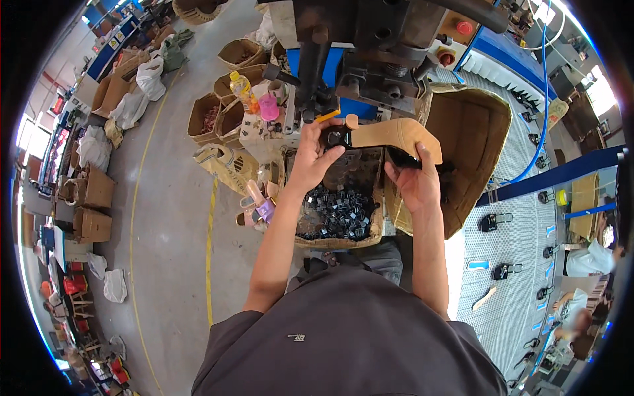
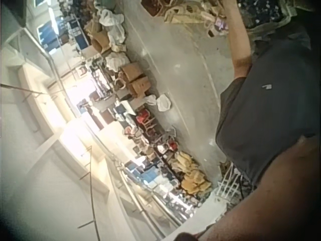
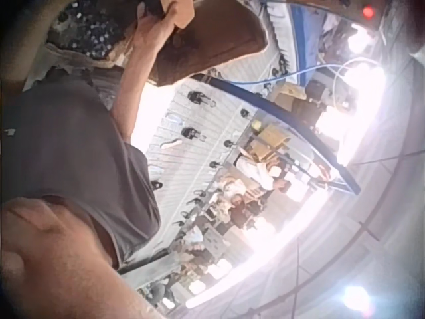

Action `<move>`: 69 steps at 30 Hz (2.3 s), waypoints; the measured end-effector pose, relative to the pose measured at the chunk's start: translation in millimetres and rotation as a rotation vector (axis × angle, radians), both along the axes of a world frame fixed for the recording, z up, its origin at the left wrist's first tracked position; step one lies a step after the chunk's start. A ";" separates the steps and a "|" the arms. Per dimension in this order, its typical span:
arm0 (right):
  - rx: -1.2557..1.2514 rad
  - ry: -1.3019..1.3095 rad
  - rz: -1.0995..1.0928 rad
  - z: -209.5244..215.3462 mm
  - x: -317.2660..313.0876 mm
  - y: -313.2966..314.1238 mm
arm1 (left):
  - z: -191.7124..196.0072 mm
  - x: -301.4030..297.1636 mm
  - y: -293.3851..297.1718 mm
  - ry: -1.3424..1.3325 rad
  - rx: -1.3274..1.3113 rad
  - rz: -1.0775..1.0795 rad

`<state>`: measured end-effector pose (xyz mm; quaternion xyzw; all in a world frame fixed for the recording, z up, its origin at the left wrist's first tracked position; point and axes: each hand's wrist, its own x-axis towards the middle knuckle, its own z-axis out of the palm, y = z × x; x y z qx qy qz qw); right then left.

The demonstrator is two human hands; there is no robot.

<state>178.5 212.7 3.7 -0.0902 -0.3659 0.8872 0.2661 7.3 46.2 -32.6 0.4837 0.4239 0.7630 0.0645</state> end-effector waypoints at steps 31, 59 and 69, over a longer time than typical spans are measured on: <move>0.495 -0.328 0.241 -80.8 -17.5 -30.7 | -33.3 -189.9 44.7 -0.288 0.206 -0.172; 1.775 -0.349 -1.490 26.4 -75.3 35.3 | -29.4 -184.4 28.3 0.451 -0.019 0.736; 1.537 -0.395 -0.881 -3.6 6.9 79.2 | -122.1 94.8 62.2 -0.051 -0.633 0.217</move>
